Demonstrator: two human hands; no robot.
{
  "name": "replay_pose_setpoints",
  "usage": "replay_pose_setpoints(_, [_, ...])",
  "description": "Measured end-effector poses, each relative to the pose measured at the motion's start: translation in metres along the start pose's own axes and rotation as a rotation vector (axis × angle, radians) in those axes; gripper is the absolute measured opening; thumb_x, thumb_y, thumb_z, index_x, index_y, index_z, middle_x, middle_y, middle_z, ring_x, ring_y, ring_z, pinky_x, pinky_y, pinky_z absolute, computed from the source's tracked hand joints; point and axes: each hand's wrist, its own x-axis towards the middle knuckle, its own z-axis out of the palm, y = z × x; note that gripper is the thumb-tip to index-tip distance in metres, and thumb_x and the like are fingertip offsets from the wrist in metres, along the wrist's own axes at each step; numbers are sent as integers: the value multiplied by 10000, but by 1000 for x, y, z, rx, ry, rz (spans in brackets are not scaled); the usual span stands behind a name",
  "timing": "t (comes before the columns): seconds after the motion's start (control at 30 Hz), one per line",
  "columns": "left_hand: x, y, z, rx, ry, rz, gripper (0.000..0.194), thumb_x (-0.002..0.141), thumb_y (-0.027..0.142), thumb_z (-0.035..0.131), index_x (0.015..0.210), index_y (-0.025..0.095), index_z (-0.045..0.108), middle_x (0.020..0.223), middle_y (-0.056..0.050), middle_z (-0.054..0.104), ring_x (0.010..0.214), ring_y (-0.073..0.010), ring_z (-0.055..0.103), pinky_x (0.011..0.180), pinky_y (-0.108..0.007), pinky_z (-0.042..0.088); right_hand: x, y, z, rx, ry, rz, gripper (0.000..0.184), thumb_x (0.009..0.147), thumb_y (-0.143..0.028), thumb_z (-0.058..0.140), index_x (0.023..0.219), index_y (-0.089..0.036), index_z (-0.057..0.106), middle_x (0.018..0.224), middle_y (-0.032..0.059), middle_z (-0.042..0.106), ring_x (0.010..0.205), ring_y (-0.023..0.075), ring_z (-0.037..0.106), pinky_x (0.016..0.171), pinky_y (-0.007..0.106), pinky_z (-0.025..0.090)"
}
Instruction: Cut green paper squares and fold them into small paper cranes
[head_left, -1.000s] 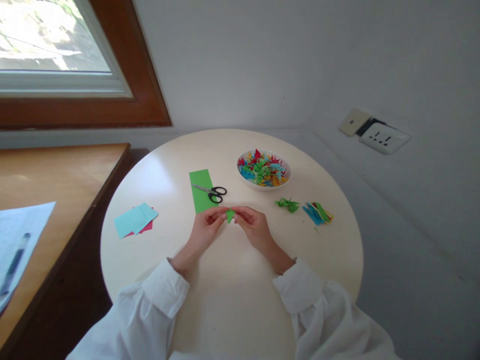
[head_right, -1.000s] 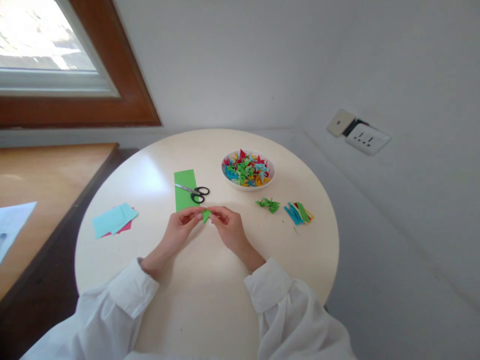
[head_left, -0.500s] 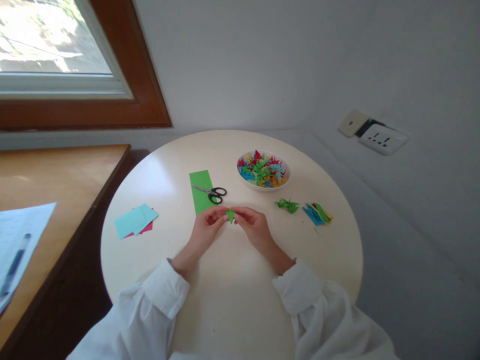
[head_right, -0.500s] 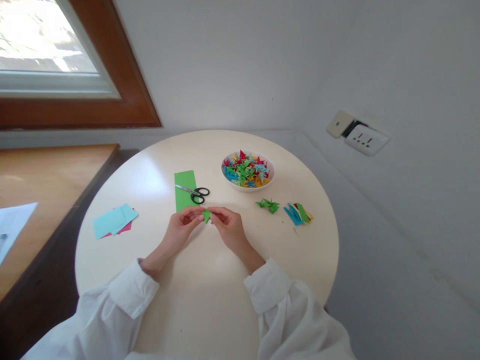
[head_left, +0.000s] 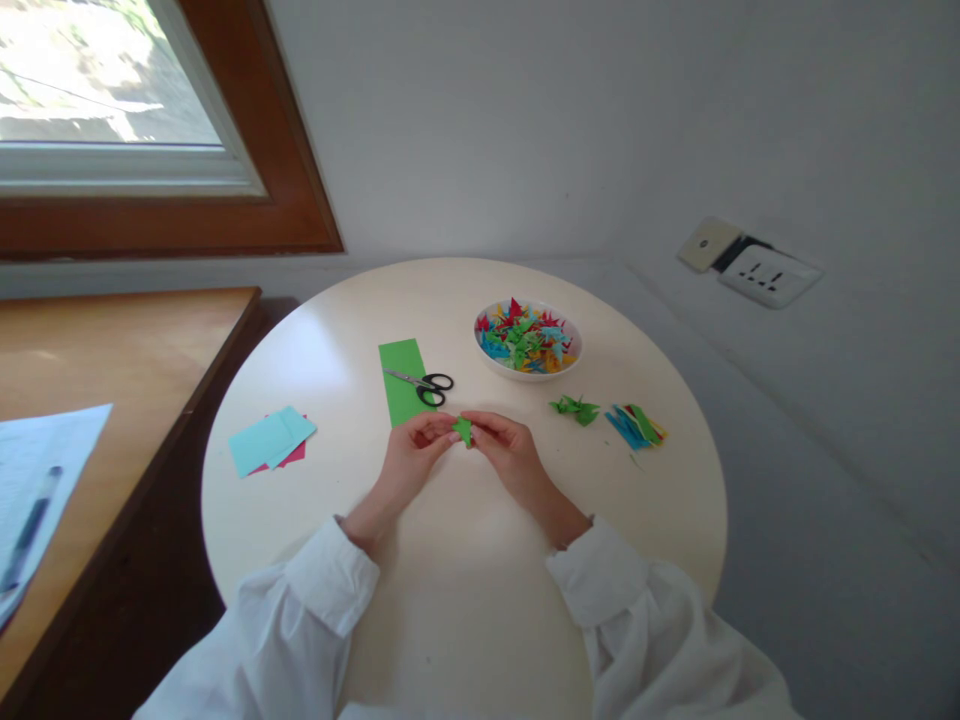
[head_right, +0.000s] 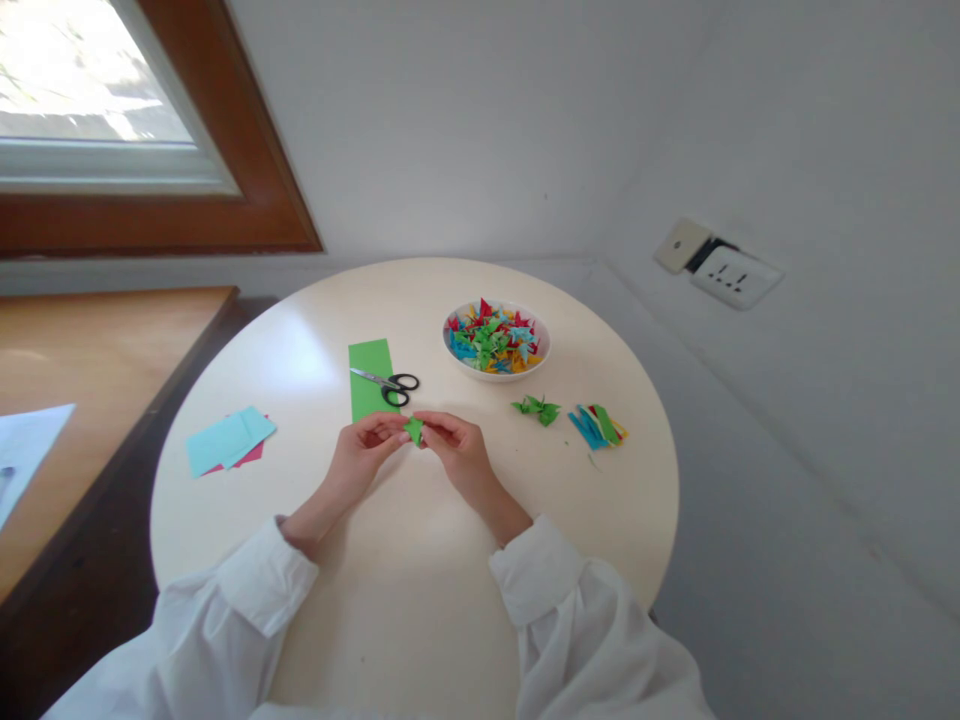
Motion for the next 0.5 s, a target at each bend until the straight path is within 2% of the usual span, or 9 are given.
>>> replay_pose_setpoints(0.5, [2,-4,-1,-78,-7,6,247,573,255,759,761,144,644,666,-18,685,612,-132,632,615,-251,513,-1,0,2,164,-42,29,211,660,-274,699,867,-237,715,805,6,688,660,107,569,649,267,468])
